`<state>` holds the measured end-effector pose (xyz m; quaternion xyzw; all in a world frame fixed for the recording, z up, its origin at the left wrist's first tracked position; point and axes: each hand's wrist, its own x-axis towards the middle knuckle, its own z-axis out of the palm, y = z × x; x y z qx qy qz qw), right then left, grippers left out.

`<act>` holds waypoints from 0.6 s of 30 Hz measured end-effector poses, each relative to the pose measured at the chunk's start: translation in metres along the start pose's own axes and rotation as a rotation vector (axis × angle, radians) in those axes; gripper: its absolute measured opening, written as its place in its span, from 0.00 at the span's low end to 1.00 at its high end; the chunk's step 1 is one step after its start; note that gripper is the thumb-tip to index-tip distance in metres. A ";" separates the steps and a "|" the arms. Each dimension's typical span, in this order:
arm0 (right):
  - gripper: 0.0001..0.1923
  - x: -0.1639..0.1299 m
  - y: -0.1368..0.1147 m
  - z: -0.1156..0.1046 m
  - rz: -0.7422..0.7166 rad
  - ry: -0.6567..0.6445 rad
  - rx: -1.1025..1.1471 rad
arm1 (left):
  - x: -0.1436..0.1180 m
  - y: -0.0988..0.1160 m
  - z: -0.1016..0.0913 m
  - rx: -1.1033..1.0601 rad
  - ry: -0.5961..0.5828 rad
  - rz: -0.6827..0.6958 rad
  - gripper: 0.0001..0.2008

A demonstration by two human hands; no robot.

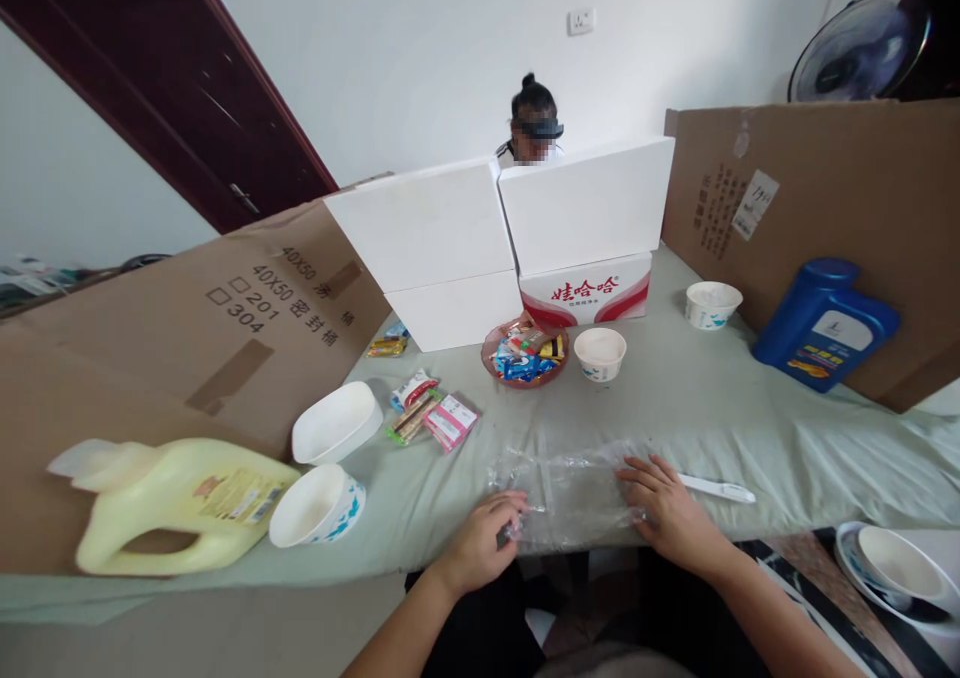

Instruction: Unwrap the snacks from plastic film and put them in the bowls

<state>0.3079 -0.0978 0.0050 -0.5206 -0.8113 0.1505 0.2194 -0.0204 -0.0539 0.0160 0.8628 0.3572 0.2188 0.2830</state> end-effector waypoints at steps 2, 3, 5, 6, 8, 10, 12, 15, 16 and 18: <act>0.14 -0.002 0.000 -0.004 -0.011 -0.012 0.080 | 0.000 0.001 0.000 -0.033 0.048 -0.041 0.12; 0.14 -0.002 -0.001 -0.006 -0.013 -0.015 0.113 | 0.001 0.002 0.000 -0.052 0.073 -0.051 0.12; 0.13 -0.003 -0.003 -0.008 -0.008 -0.014 0.151 | 0.005 0.004 -0.001 -0.095 0.085 -0.033 0.10; 0.12 -0.004 -0.005 -0.008 0.001 -0.015 0.159 | 0.007 0.004 -0.001 -0.119 0.070 -0.008 0.08; 0.12 -0.003 -0.008 -0.008 0.032 -0.029 0.168 | 0.011 0.005 0.000 -0.165 0.018 0.021 0.05; 0.13 -0.002 -0.011 -0.008 0.062 -0.053 0.181 | 0.016 0.004 0.001 -0.213 0.002 -0.046 0.06; 0.14 0.000 -0.013 -0.006 0.074 -0.069 0.201 | 0.020 0.000 0.004 -0.294 0.019 -0.179 0.09; 0.17 0.004 -0.013 -0.003 0.079 -0.055 0.218 | 0.028 -0.011 0.008 -0.399 0.086 -0.306 0.08; 0.17 0.006 -0.012 -0.002 0.080 -0.047 0.217 | 0.031 -0.014 0.009 -0.406 0.115 -0.322 0.07; 0.15 0.009 -0.011 -0.001 0.075 -0.017 0.221 | 0.036 -0.020 0.013 -0.370 0.178 -0.341 0.07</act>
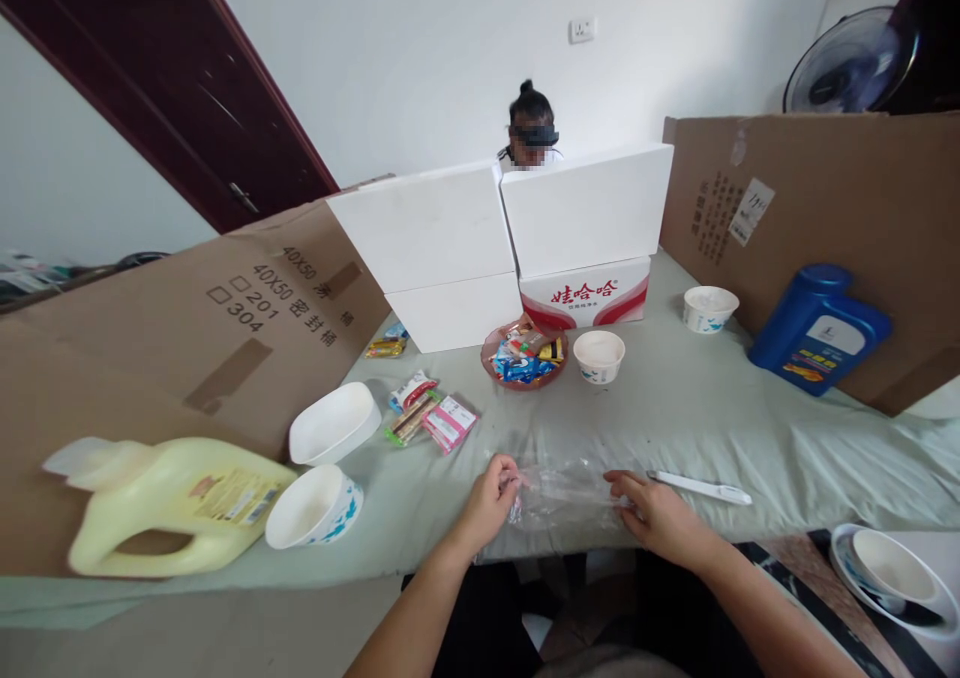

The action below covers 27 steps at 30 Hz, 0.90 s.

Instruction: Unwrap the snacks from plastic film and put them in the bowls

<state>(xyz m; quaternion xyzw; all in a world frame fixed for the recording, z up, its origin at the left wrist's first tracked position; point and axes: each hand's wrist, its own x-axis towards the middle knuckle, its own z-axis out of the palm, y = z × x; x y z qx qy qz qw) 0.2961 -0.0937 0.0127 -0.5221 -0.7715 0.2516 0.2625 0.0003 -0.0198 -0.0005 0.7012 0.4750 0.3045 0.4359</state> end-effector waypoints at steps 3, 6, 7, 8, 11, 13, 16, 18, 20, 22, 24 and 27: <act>0.08 0.006 0.002 0.003 -0.034 0.076 0.060 | 0.005 -0.006 0.005 0.072 0.080 0.007 0.14; 0.03 0.012 0.008 0.012 0.053 0.138 0.176 | 0.006 -0.012 0.009 0.045 0.142 0.010 0.22; 0.02 0.014 0.011 0.017 0.120 0.152 0.229 | 0.006 -0.013 0.010 0.018 0.168 0.007 0.23; 0.03 0.017 0.014 0.022 0.191 0.173 0.293 | 0.006 -0.015 0.011 -0.008 0.200 0.003 0.25; 0.10 0.025 0.024 0.038 0.343 0.278 0.525 | 0.004 -0.018 0.010 -0.034 0.293 -0.010 0.28; 0.15 0.028 0.028 0.043 0.391 0.339 0.630 | 0.002 -0.021 0.009 0.014 0.327 -0.008 0.28; 0.16 0.028 0.027 0.044 0.439 0.355 0.582 | -0.003 -0.025 0.008 0.137 0.319 0.007 0.27; 0.16 0.026 0.024 0.043 0.453 0.347 0.448 | -0.006 -0.029 0.007 0.214 0.313 0.027 0.25; 0.16 0.024 0.020 0.042 0.441 0.359 0.279 | -0.008 -0.032 0.006 0.267 0.318 0.061 0.22; 0.18 0.023 0.018 0.043 0.410 0.384 0.118 | -0.009 -0.034 0.005 0.300 0.306 0.118 0.18; 0.19 0.023 0.017 0.043 0.382 0.384 0.004 | -0.010 -0.032 0.002 0.322 0.249 0.188 0.15; 0.18 0.022 0.017 0.042 0.334 0.343 -0.060 | -0.012 -0.027 -0.003 0.341 0.132 0.268 0.14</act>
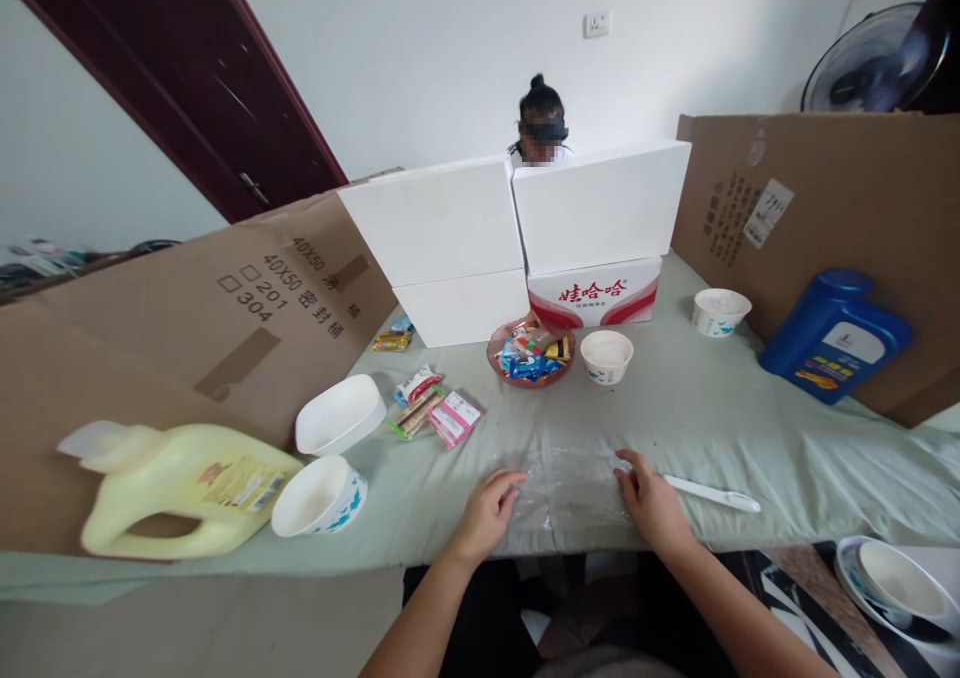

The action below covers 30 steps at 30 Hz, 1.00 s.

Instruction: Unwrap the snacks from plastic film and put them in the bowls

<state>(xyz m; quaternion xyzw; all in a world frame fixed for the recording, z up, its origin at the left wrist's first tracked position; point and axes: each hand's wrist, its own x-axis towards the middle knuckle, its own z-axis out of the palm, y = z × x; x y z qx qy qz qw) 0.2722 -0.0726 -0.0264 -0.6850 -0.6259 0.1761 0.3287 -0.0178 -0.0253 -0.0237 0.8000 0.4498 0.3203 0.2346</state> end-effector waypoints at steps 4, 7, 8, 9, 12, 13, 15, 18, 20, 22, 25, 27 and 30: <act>0.16 -0.002 0.002 -0.001 -0.113 0.049 0.007 | -0.002 -0.001 -0.006 0.004 0.075 -0.029 0.16; 0.16 -0.003 0.006 0.002 -0.169 0.100 0.019 | -0.005 -0.007 -0.005 0.002 0.173 -0.113 0.22; 0.17 -0.002 0.007 0.003 -0.176 0.106 0.009 | -0.006 -0.008 -0.005 0.002 0.184 -0.138 0.24; 0.17 -0.002 0.008 0.005 -0.179 0.106 -0.008 | -0.007 -0.009 -0.004 0.004 0.185 -0.161 0.25; 0.17 -0.001 0.009 0.011 -0.191 0.090 -0.059 | -0.007 -0.004 -0.004 -0.031 0.143 -0.230 0.26; 0.17 0.000 0.009 0.012 -0.195 0.083 -0.067 | -0.006 0.000 -0.004 -0.063 0.127 -0.260 0.27; 0.16 0.000 0.009 0.014 -0.200 0.072 -0.075 | -0.004 0.006 -0.004 -0.117 0.131 -0.320 0.29; 0.16 -0.001 0.008 0.015 -0.193 0.060 -0.092 | 0.002 0.010 -0.004 -0.088 0.231 -0.387 0.28; 0.16 -0.001 0.008 0.015 -0.181 0.049 -0.110 | 0.005 0.008 -0.002 -0.040 0.289 -0.421 0.25; 0.16 -0.001 0.008 0.015 -0.167 0.037 -0.129 | 0.006 0.003 -0.001 -0.016 0.307 -0.434 0.21; 0.17 0.000 0.008 0.015 -0.149 0.032 -0.156 | 0.008 -0.003 -0.001 0.000 0.375 -0.407 0.15; 0.17 0.000 0.006 0.015 -0.137 0.025 -0.181 | 0.009 -0.006 -0.002 0.028 0.458 -0.389 0.13; 0.17 0.002 0.002 0.014 -0.106 0.015 -0.234 | 0.011 -0.012 -0.003 0.132 0.477 -0.362 0.11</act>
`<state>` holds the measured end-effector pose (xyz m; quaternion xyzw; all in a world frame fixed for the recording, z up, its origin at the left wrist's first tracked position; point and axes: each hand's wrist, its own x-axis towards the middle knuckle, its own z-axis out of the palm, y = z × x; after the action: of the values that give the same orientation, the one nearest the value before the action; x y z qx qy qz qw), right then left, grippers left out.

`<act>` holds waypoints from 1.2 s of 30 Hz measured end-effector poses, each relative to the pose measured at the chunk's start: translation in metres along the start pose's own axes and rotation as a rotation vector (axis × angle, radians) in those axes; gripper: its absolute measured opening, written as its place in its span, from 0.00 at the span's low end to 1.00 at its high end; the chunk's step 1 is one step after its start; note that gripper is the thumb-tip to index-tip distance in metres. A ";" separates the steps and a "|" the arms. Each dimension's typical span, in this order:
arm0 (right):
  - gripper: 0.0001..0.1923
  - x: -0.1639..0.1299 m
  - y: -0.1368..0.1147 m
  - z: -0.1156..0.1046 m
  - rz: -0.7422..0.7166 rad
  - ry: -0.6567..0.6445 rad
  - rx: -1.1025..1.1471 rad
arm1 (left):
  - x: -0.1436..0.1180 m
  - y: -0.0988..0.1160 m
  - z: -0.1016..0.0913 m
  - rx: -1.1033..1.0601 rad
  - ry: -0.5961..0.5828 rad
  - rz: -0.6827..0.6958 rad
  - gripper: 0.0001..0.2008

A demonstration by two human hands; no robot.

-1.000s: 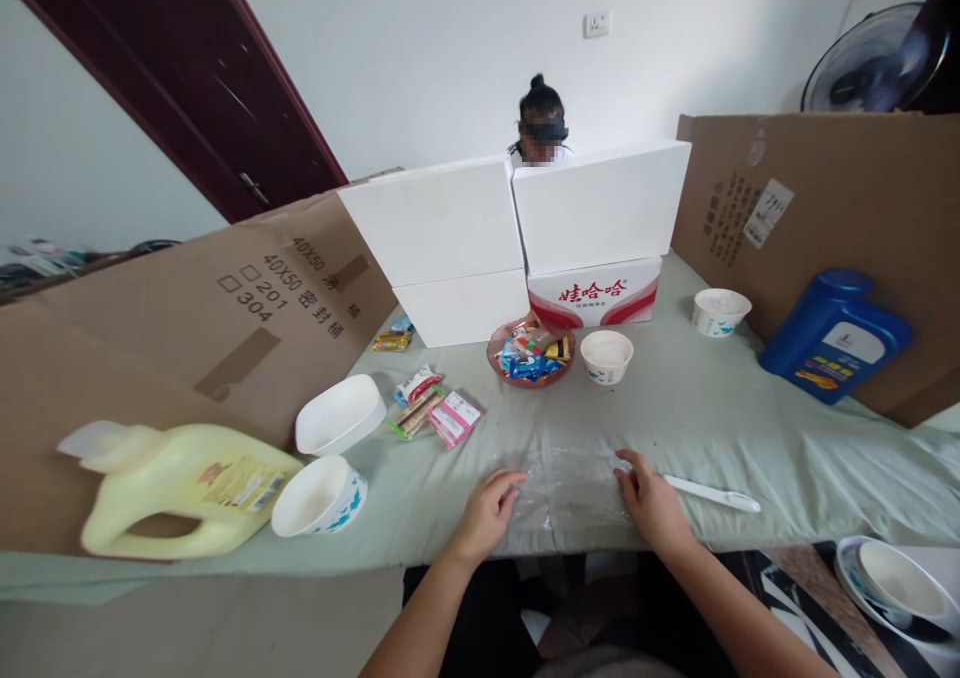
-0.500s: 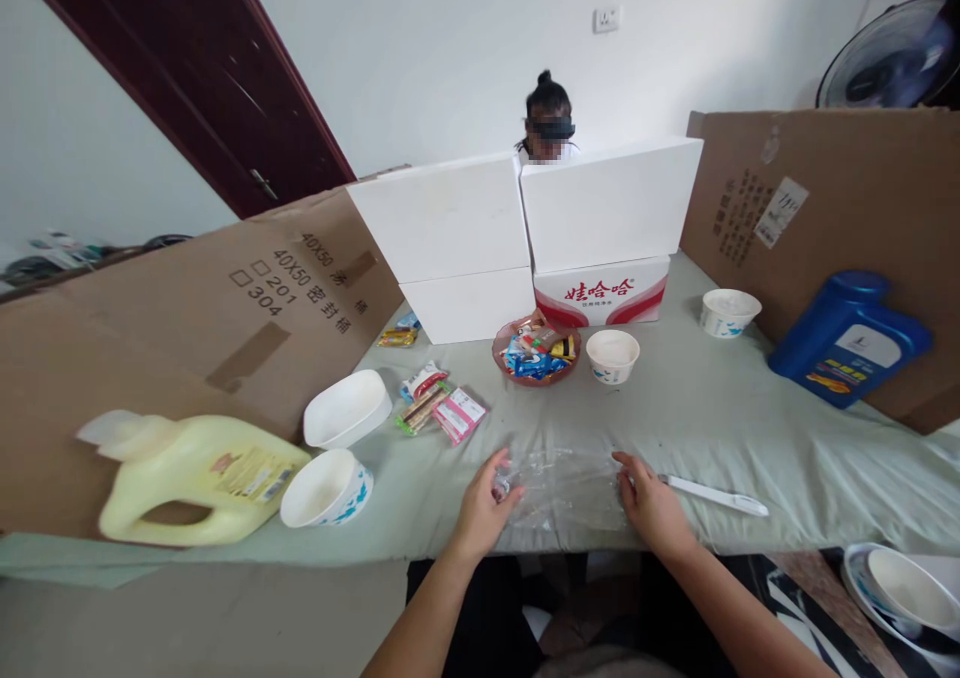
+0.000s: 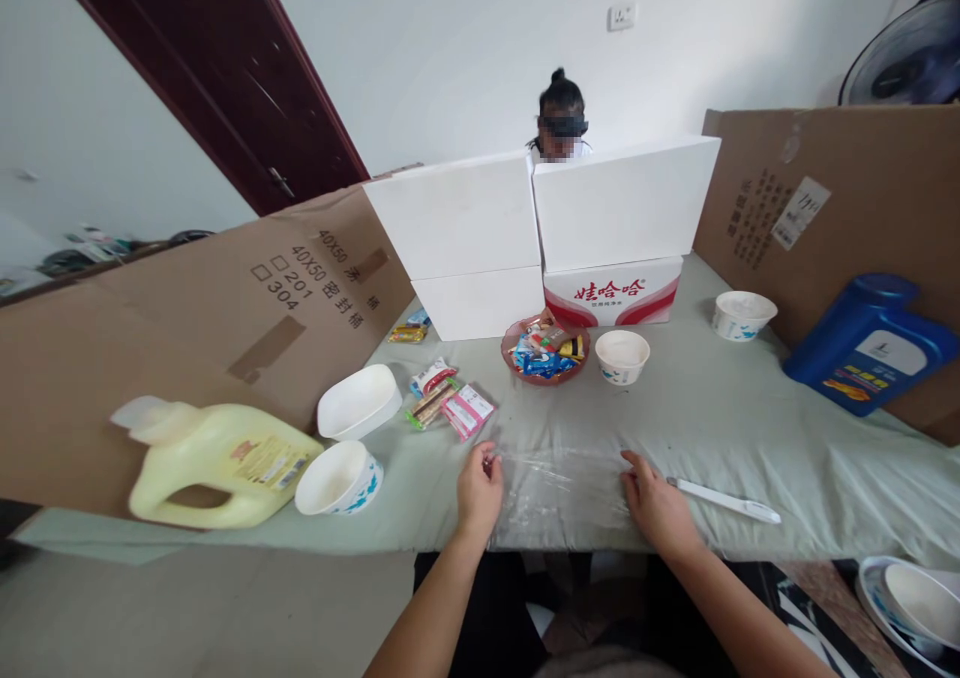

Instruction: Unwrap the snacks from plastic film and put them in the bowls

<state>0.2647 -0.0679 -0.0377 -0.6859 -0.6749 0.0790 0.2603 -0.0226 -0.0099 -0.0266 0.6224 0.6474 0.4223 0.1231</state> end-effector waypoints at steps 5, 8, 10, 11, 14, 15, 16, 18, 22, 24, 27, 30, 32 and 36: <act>0.18 0.003 -0.008 -0.003 0.056 -0.032 -0.088 | 0.001 0.005 0.001 0.289 -0.070 0.107 0.13; 0.18 0.003 -0.011 -0.004 0.039 -0.059 -0.132 | -0.009 0.026 0.001 0.405 0.001 0.219 0.14; 0.18 0.002 -0.013 -0.004 0.034 -0.072 -0.162 | -0.020 0.044 0.005 0.379 -0.094 0.368 0.13; 0.18 0.002 -0.014 -0.004 0.032 -0.076 -0.170 | -0.026 0.052 0.008 0.347 -0.200 0.455 0.13; 0.18 0.003 -0.011 -0.006 0.032 -0.082 -0.166 | -0.040 0.068 0.019 0.283 -0.514 0.643 0.19; 0.18 0.003 -0.008 -0.008 0.045 -0.079 -0.160 | -0.042 0.070 0.022 0.287 -0.579 0.671 0.23; 0.17 0.004 -0.004 -0.011 0.070 -0.073 -0.159 | -0.044 0.069 0.024 0.299 -0.625 0.686 0.27; 0.17 0.006 0.005 -0.018 0.138 -0.056 -0.170 | -0.044 0.065 0.026 0.324 -0.693 0.699 0.31; 0.16 0.008 0.010 -0.035 0.118 0.086 -0.180 | -0.041 0.058 0.024 0.340 -0.754 0.690 0.32; 0.15 0.005 0.000 -0.038 -0.042 0.147 -0.126 | -0.041 0.058 0.023 0.341 -0.765 0.691 0.32; 0.18 -0.001 -0.022 -0.027 -0.355 0.066 -0.043 | -0.042 0.060 0.023 0.339 -0.765 0.701 0.31; 0.29 -0.008 -0.031 -0.005 -0.534 -0.050 -0.093 | -0.042 0.061 0.021 0.328 -0.756 0.726 0.33; 0.38 -0.011 -0.028 0.008 -0.530 -0.089 -0.152 | -0.040 0.057 0.019 0.328 -0.733 0.726 0.37; 0.44 -0.016 -0.009 0.012 -0.457 -0.143 -0.208 | -0.029 0.030 0.008 0.374 -0.635 0.637 0.35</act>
<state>0.2502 -0.0808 -0.0482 -0.5312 -0.8336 -0.0034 0.1512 0.0100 -0.0373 -0.0213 0.8991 0.4200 0.1047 0.0655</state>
